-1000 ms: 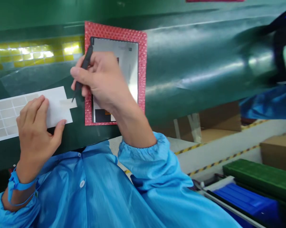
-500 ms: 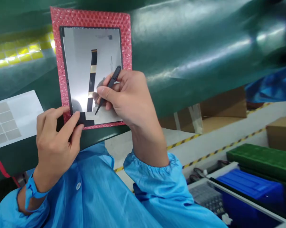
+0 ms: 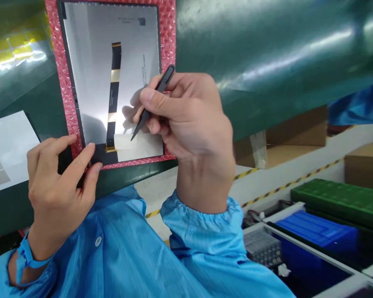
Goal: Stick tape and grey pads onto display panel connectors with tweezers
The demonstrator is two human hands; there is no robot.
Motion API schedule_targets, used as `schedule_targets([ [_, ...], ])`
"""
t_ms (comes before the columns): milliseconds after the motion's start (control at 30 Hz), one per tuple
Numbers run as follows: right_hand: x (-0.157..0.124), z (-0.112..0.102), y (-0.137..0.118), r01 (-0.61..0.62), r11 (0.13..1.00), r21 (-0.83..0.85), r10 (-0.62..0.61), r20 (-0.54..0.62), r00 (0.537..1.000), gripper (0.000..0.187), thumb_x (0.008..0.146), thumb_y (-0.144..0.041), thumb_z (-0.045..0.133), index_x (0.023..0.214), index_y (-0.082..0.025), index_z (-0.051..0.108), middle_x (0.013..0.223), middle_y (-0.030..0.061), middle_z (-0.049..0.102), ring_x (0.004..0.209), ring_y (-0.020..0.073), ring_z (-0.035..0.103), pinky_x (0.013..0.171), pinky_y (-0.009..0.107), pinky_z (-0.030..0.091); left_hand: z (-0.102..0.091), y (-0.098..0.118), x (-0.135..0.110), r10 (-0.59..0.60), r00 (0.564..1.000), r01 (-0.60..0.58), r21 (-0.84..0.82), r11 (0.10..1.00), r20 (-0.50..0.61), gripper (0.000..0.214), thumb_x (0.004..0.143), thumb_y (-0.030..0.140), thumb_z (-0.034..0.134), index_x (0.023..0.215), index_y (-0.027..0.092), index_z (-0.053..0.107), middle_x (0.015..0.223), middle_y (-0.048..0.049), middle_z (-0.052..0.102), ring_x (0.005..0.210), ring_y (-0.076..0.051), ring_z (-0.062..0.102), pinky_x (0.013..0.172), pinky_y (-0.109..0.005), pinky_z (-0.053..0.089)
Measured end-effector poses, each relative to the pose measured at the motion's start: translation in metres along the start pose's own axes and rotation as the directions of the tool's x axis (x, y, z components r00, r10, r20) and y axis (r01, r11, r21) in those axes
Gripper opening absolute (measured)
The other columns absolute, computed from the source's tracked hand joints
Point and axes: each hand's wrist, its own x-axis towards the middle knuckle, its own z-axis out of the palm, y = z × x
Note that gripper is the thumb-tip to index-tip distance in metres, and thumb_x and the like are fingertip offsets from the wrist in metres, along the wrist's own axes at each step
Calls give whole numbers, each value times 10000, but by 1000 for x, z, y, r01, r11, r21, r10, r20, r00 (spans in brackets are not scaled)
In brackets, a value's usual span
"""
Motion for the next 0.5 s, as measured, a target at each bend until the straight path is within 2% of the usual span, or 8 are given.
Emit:
schedule_targets([
  [100,-1,1,-3,10,1000,16,-9,-33,999,293,751,-404,968,646,-269,730,669,25,711,430,142,454,451,333,473,-1,1,0,16,1000,-16,8,1000,-6,374,927,125,752,1291,41,767,1331,-289,669,1275,-453,621,1090,-629,543],
  [200,-4,9,-5,8,1000,23,-8,-28,1000,307,761,-365,985,653,-255,719,638,27,706,452,152,514,516,331,515,-1,1,0,17,1000,-17,16,1000,-5,370,933,132,747,1292,42,765,1340,-285,669,1277,-449,612,1090,-638,548],
  [367,-6,18,-1,50,995,-92,-53,-31,998,440,744,-491,1029,715,-259,657,678,22,743,500,183,607,404,289,390,1,3,0,16,1000,-15,34,999,-19,345,949,133,730,1284,61,764,1333,-271,678,1278,-435,619,1086,-636,562],
  [500,-6,19,1,62,985,-160,-66,-20,998,364,830,-379,977,712,-255,656,716,34,750,533,193,627,417,302,416,2,3,0,3,1000,-2,41,999,-21,319,963,138,712,1275,92,761,1329,-253,692,1270,-420,637,1075,-634,570],
])
